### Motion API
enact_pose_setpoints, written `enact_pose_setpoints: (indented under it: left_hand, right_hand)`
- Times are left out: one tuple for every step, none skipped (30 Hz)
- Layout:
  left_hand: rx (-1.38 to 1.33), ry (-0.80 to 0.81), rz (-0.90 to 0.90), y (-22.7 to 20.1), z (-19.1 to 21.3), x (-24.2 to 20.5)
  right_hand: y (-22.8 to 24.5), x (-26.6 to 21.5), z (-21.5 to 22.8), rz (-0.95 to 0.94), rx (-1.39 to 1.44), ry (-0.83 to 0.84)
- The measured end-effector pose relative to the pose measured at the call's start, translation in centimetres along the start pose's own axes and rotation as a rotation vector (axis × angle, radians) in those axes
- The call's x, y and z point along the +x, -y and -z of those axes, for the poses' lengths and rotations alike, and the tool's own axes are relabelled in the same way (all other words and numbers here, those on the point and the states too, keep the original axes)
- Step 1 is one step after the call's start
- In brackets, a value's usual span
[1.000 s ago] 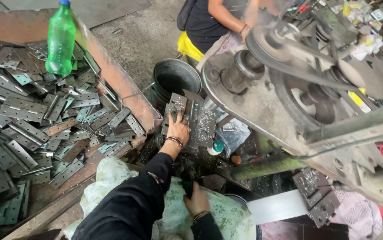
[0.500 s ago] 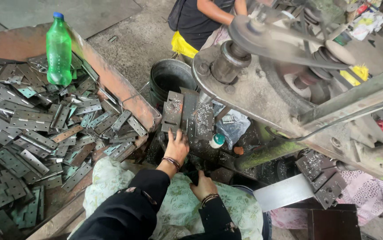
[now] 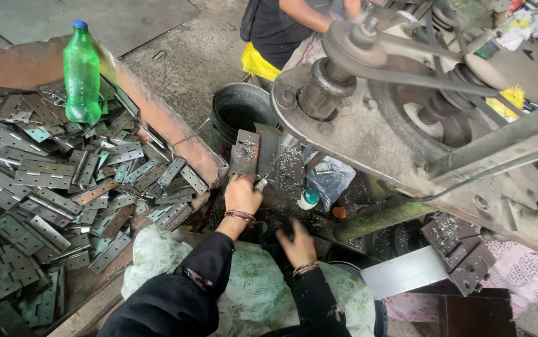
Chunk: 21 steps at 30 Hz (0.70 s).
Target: The person repeatedly picks up metal brackets from a pile, places them under a press machine, and operates the press to process each piece. The person then removes the processed bracket and returns it to the pile, continuing the cycle.
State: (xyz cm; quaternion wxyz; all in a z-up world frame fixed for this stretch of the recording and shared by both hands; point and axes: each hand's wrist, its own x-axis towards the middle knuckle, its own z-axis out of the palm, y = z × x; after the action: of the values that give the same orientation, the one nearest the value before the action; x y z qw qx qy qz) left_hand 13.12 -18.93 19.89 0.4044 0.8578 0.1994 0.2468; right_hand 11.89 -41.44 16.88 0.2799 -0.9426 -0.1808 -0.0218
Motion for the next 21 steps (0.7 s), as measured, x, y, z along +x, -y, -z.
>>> enact_pose_setpoints:
  left_hand:
    - [-0.101,0.052,0.083,0.4,-0.6,0.4]
    - [-0.204,0.101,0.164,0.5,-1.3,0.9]
    - [-0.307,0.149,0.245,0.7,-1.9,1.3]
    - [-0.417,0.152,0.223,0.6,-2.4,1.7]
    - [-0.527,0.153,0.200,0.3,-2.8,2.1]
    - [-0.638,0.153,0.177,0.0,-3.0,2.4]
    - [-0.480,0.200,0.165,-0.2,-2.8,2.8]
    - [-0.321,0.248,0.156,-0.4,-2.5,3.2]
    - [-0.163,0.297,0.147,-0.5,-2.0,3.5]
    - [0.134,0.204,-0.002,-0.5,-1.3,3.7]
    - [0.430,0.107,-0.154,-0.3,-0.4,3.8]
    - [0.723,0.010,-0.311,-0.2,0.2,3.8]
    - [0.700,0.135,-0.257,-0.3,0.4,3.5]
    - [0.678,0.248,-0.201,-0.4,0.6,3.7]
    - [0.654,0.361,-0.145,-0.4,0.6,3.8]
    - [0.670,0.388,-0.189,-0.4,0.4,3.4]
    - [0.687,0.415,-0.233,-0.6,-0.1,2.8]
    - [0.702,0.448,-0.278,-0.7,-0.7,2.0]
    - [0.705,0.492,-0.296,-0.7,-1.2,1.1]
    - [0.707,0.535,-0.320,-0.9,-1.7,0.5]
    - [0.709,0.579,-0.344,-1.1,-2.0,-0.2]
  right_hand:
    - [-0.3,1.0,-0.1,-0.013,0.175,-0.065]
    - [-0.6,2.2,-0.2,-0.024,0.347,-0.131]
    - [-0.8,3.2,-0.3,-0.078,0.535,-0.151]
    - [-0.9,4.1,-0.3,-0.134,0.722,-0.171]
    - [-0.9,4.9,-0.2,-0.190,0.908,-0.191]
    - [-0.8,5.6,-0.1,-0.159,0.970,-0.223]
    - [-0.6,6.3,-0.1,-0.128,1.032,-0.256]
    - [-0.4,6.6,-0.1,-0.102,1.092,-0.287]
    - [-0.1,6.8,-0.1,-0.066,0.789,-0.348]
    - [0.4,7.0,-0.3,-0.031,0.486,-0.404]
    - [0.9,7.1,-0.4,0.005,0.182,-0.453]
    - [1.4,7.1,-0.7,0.077,0.058,-0.350]
    - [1.9,6.9,-1.1,0.147,-0.066,-0.246]
    - [2.5,7.4,-1.5,0.224,-0.185,-0.143]
    - [3.0,7.6,-1.8,0.226,-0.177,-0.117]
    - [3.3,7.7,-2.1,0.230,-0.171,-0.087]
    - [3.5,7.8,-2.4,0.235,-0.164,-0.058]
    - [3.4,7.5,-2.7,0.248,-0.169,-0.029]
    - [3.3,7.3,-3.0,0.260,-0.174,0.000]
    - [3.0,7.2,-2.9,0.270,-0.182,0.022]
    - [2.7,6.9,-2.8,0.296,-0.174,0.020]
